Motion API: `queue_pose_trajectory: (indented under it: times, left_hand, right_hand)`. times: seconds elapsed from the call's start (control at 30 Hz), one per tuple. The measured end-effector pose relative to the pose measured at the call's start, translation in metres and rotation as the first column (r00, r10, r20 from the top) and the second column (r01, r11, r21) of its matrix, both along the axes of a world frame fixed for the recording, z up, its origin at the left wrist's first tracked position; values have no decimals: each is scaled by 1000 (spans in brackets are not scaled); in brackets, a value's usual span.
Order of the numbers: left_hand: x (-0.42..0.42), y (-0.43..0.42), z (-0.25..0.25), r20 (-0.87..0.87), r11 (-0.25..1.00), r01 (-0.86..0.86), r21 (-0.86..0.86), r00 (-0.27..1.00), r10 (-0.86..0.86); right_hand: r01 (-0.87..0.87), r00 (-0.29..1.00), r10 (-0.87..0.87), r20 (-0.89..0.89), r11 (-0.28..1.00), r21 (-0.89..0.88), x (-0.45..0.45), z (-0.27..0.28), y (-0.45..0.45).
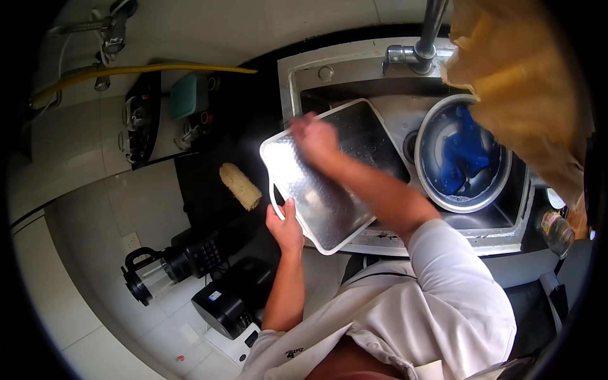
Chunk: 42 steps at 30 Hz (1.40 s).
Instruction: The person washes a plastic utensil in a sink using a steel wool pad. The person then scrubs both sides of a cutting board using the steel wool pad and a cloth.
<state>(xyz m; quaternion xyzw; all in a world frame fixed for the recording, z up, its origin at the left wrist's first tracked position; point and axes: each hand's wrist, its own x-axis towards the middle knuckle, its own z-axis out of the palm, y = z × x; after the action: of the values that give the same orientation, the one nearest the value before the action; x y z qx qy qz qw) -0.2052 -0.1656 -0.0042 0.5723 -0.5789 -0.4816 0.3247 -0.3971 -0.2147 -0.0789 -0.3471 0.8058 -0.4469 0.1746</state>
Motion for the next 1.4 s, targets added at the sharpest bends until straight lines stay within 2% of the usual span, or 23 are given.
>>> queue_pose_trajectory:
  times: [0.03, 0.07, 0.13, 0.2, 0.27, 0.3, 0.37, 0.47, 0.53, 0.6, 0.67, 0.7, 0.73, 0.8, 0.87, 0.93, 1.0, 1.1, 1.13, 1.17, 1.23, 1.3, 1.4]
  left_hand:
    - [-1, 1, 2, -5, 1000, 5, 4, 1000, -5]
    - [-2, 2, 3, -6, 1000, 10, 10, 1000, -10]
    - [-5, 2, 2, -58, 999, 2, 50, 998, 1]
    - [-6, 4, 4, -79, 998, -15, 62, 997, 20]
    - [-8, 4, 6, -48, 999, -3, 38, 999, 5]
    - [-8, 3, 6, -54, 999, -4, 36, 999, 6]
    - [-8, 4, 7, -63, 999, 1, 43, 998, 2]
    - [-5, 2, 2, -75, 999, 7, 51, 997, -3]
    - [-7, 1, 5, -47, 998, 4, 61, 999, -1]
    - [-9, 2, 5, -22, 998, -7, 65, 1000, 9]
    - [-1, 4, 6, -19, 998, 4, 69, 1000, -2]
    - [-2, 2, 4, -30, 998, 10, 62, 1000, -9]
    - [-2, 1, 4, -40, 998, 14, 56, 999, -12]
    - [-7, 0, 3, -37, 998, -2, 55, 999, 4]
    - [-5, 1, 1, -43, 999, -12, 45, 999, 13]
    - [-4, 2, 2, -37, 999, -16, 48, 999, 18]
    - [-7, -1, 4, -30, 999, -15, 51, 999, 16]
    - [-11, 3, 8, -19, 997, -34, 74, 999, 35]
    - [-9, 3, 6, -20, 996, -34, 76, 999, 35]
    - [-6, 2, 2, -24, 997, -34, 76, 999, 36]
    - [-5, -2, 1, -30, 998, -25, 66, 999, 27]
    - [-4, -1, 0, -26, 998, -20, 59, 999, 22]
    - [-8, 3, 5, -39, 994, -62, 86, 997, 66]
  right_hand:
    - [-15, 997, -4, -75, 968, -250, 25, 14, -3]
    - [-153, 988, 151, -27, 966, -206, 36, 43, 1]
    - [-230, 971, 239, 8, 943, -241, 36, 53, 5]
    - [-109, 985, 76, -154, 971, -213, 14, 7, 9]
    - [142, 979, -164, 124, 976, 166, -33, -48, 23]
    - [133, 971, -196, 138, 920, 369, -60, -83, 35]
    - [219, 974, -228, -9, 923, 315, -90, -103, 58]
    - [105, 983, -149, 112, 938, 330, -66, -71, 36]
    - [19, 996, -11, -85, 996, 91, -19, -59, 14]
    - [-100, 995, 98, -20, 986, -137, -12, 3, 24]
    - [61, 983, -71, -167, 996, -65, -23, -67, 9]
    - [-10, 999, 0, 42, 972, 237, -56, -53, 21]
    - [119, 989, -135, 57, 967, 226, -71, -88, 22]
    - [154, 977, -188, 100, 948, 279, -100, -115, 32]
    - [184, 969, -230, 89, 916, 358, -97, -108, 33]
    - [139, 973, -193, 125, 926, 352, -78, -95, 24]
    - [35, 999, -34, -10, 993, 113, -46, -60, 24]
    - [28, 1000, -29, 13, 1000, 5, -44, -58, 25]
    - [9, 1000, -9, 1, 999, 53, -59, -95, 21]
    - [40, 997, -55, 44, 954, 299, -79, -88, 33]
    - [82, 995, -96, 36, 958, 275, -107, -152, 51]
    - [264, 962, -272, -8, 927, 268, -115, -197, 69]
    - [361, 922, -388, -19, 839, 407, -100, -185, 72]
